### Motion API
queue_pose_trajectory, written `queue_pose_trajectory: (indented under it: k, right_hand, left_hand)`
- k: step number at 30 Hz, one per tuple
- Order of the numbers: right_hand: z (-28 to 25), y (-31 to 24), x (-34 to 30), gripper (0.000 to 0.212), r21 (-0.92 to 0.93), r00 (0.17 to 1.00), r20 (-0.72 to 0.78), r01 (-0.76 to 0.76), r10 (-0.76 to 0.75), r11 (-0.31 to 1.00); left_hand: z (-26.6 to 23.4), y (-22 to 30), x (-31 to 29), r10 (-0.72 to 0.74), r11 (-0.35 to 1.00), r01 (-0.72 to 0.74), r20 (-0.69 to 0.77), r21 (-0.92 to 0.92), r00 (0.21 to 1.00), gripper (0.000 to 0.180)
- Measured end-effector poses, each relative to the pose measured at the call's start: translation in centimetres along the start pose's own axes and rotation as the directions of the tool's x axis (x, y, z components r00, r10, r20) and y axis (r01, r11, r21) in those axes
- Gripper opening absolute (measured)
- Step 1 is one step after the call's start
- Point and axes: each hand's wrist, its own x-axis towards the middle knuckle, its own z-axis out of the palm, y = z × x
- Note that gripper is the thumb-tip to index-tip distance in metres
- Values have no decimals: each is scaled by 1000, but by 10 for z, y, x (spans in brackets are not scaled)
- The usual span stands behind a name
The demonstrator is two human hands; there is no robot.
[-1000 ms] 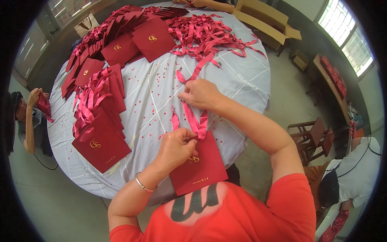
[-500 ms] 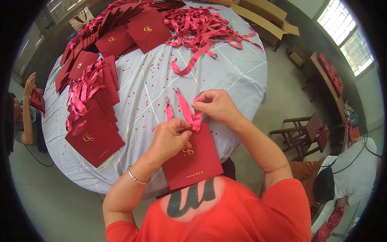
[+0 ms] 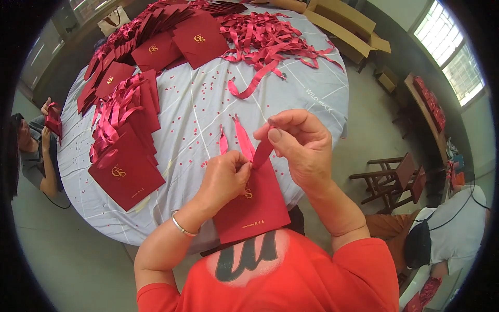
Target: The person attaches ribbon handles to paper gift bags by hand and organizes stacks of bags and ribbons on the table.
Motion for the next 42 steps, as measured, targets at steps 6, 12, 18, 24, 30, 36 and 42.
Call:
queue_pose_trajectory:
  k: [6, 12, 18, 24, 30, 36, 42]
  right_hand:
    - [8, -4, -18, 7, -549, 919, 362, 74, 157, 833]
    - [-12, 41, -37, 10, -718, 870, 471, 279, 148, 638]
    - [-16, 50, -43, 10, -692, 872, 453, 211, 187, 691]
    - [-22, 52, -42, 11, -675, 875, 454, 217, 165, 705]
    - [-17, 45, -38, 14, -715, 905, 413, 253, 102, 651]
    - [-7, 42, -36, 17, -703, 905, 423, 289, 55, 650]
    - [-3, 42, -33, 16, -699, 905, 412, 242, 103, 673]
  left_hand:
    - [-6, -18, 0, 486, 850, -445, -92, 283, 869, 13]
    - [-47, 21, 2, -159, 948, 245, 362, -206, 919, 24]
    - [-83, 14, 7, -197, 933, 331, 568, -143, 799, 26]
    - [-108, 12, 6, -212, 947, 319, 654, -48, 726, 24]
    - [-92, -1, 10, -299, 907, 417, 600, -63, 742, 22]
    - [-87, -10, 14, -281, 889, 440, 608, -126, 742, 19]
    - [-89, -15, 14, -271, 862, 479, 649, -165, 711, 18]
